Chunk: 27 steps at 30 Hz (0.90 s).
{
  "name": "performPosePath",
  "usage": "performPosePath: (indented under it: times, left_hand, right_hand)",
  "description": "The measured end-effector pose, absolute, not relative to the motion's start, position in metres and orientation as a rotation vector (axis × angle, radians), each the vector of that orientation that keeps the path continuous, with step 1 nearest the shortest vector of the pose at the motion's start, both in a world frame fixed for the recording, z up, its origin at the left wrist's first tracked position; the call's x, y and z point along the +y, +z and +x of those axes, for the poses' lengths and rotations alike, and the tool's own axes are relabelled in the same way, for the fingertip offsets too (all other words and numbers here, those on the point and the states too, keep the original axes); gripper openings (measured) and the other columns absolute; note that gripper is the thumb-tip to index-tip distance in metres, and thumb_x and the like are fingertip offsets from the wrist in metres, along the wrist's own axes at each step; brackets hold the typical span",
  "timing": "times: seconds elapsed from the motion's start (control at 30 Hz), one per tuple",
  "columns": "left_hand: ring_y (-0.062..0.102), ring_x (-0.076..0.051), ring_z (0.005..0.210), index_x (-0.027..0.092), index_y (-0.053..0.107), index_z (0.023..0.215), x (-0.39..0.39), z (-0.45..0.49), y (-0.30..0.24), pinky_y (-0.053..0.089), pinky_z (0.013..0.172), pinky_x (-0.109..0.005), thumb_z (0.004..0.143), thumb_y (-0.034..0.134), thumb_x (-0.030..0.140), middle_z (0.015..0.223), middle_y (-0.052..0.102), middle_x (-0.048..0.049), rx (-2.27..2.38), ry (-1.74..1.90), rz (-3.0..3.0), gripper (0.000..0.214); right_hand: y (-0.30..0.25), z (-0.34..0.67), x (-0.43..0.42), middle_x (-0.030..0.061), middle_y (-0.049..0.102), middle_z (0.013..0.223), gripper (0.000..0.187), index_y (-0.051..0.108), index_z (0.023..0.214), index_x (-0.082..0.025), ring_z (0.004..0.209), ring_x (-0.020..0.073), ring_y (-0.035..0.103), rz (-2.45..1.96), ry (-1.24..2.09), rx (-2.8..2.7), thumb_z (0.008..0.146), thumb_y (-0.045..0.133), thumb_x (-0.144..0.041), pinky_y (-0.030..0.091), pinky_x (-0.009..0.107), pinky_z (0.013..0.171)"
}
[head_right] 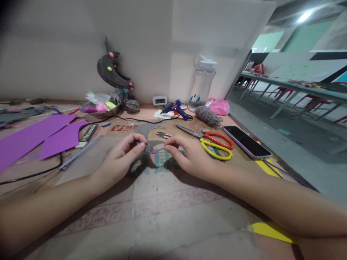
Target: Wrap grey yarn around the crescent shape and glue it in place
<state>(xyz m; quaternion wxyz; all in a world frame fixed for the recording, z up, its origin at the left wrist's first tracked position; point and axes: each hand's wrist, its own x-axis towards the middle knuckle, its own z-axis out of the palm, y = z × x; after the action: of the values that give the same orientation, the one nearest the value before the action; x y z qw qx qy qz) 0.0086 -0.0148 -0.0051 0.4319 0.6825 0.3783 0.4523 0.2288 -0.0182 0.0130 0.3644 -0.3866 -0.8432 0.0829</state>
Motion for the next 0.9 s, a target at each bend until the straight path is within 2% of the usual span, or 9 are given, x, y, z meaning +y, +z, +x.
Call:
performPosePath:
  times: [0.2, 0.37, 0.6, 0.9]
  left_hand:
    - [0.054, -0.012, 0.073, 0.023, 0.050, 0.098, -0.0156, 0.0097, -0.0059, 0.047, 0.065, -0.027, 0.093, 0.052, 0.033, 0.083, 0.051, 0.0013, 0.890, 1.066, 1.659, 0.011]
    - [0.056, -0.016, 0.089, 0.024, 0.048, 0.103, -0.0165, 0.0105, -0.0072, 0.047, 0.078, -0.030, 0.082, 0.069, 0.033, 0.100, 0.054, -0.0006, 0.951, 1.014, 1.832, 0.030]
    - [0.056, -0.015, 0.084, 0.023, 0.047, 0.096, -0.0165, 0.0109, -0.0072, 0.044, 0.071, -0.027, 0.083, 0.067, 0.036, 0.093, 0.055, 0.0004, 0.982, 1.048, 1.906, 0.027]
    - [0.058, -0.017, 0.089, 0.022, 0.049, 0.096, -0.0178, 0.0091, -0.0067, 0.046, 0.072, -0.029, 0.085, 0.066, 0.038, 0.098, 0.056, -0.0026, 0.922, 1.046, 1.887, 0.026]
  right_hand:
    - [0.0118, 0.2287, -0.0161, 0.0001, 0.066, 0.076, 0.013, 0.061, 0.087, -0.018, 0.067, 0.0124, 0.059, -1.013, 0.236, -2.149, 0.093, 0.053, -0.027, 0.043, 0.023, 0.062]
    - [0.0112, 0.2282, -0.0159, 0.0003, 0.066, 0.077, 0.014, 0.061, 0.086, -0.018, 0.069, 0.0129, 0.060, -1.034, 0.255, -2.115, 0.093, 0.052, -0.028, 0.044, 0.023, 0.064]
    - [0.0111, 0.2290, -0.0171, 0.0002, 0.065, 0.076, 0.015, 0.060, 0.085, -0.019, 0.068, 0.0128, 0.059, -1.019, 0.249, -2.124, 0.093, 0.052, -0.028, 0.044, 0.023, 0.063]
    - [0.0120, 0.2292, -0.0185, -0.0006, 0.065, 0.075, 0.013, 0.059, 0.085, -0.019, 0.067, 0.0121, 0.059, -1.001, 0.262, -2.118, 0.093, 0.053, -0.026, 0.044, 0.023, 0.062]
